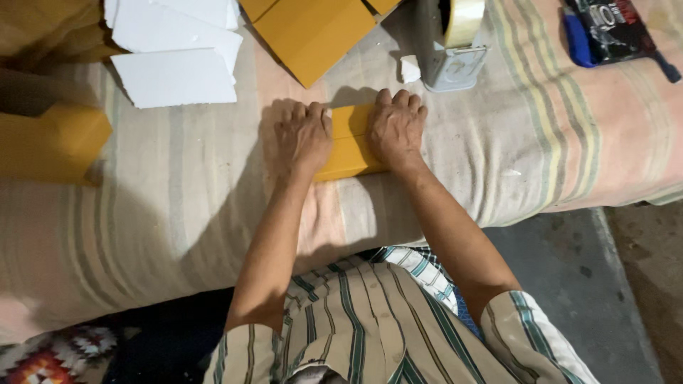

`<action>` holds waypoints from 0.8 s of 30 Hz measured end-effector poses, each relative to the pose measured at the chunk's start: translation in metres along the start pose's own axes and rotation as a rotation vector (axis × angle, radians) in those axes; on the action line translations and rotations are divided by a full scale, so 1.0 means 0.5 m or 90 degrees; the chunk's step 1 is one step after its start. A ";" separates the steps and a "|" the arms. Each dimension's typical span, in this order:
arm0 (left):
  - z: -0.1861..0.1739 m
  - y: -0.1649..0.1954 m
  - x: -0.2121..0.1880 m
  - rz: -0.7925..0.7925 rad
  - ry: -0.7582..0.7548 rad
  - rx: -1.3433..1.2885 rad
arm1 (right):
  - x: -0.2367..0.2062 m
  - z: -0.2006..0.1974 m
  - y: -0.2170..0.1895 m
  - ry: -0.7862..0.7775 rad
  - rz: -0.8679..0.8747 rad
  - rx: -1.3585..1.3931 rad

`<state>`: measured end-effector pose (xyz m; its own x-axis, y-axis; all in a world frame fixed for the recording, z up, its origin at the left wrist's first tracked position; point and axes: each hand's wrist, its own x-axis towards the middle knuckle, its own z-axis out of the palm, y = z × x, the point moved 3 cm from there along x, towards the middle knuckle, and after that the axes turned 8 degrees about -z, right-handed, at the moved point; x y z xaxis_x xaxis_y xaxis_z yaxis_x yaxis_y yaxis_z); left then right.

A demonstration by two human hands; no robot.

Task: The person repeatedly folds and presses the flaps of small cardboard boxes on a table. They open and close the boxes multiple times, ensuring the flaps are properly aligned and creased. The person handles several boxes in succession, folding them into their final shape.

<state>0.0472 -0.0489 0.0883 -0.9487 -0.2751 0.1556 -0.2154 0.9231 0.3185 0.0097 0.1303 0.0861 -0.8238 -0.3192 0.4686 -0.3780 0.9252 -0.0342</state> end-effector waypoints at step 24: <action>0.022 0.029 0.051 0.099 0.056 -0.034 | 0.078 0.054 -0.055 -0.061 -0.213 0.205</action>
<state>0.0172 -0.0394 0.0866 -0.9452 -0.1551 0.2874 -0.0531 0.9413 0.3335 -0.0231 0.0868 0.0816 -0.6639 -0.6204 0.4174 -0.7287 0.6620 -0.1751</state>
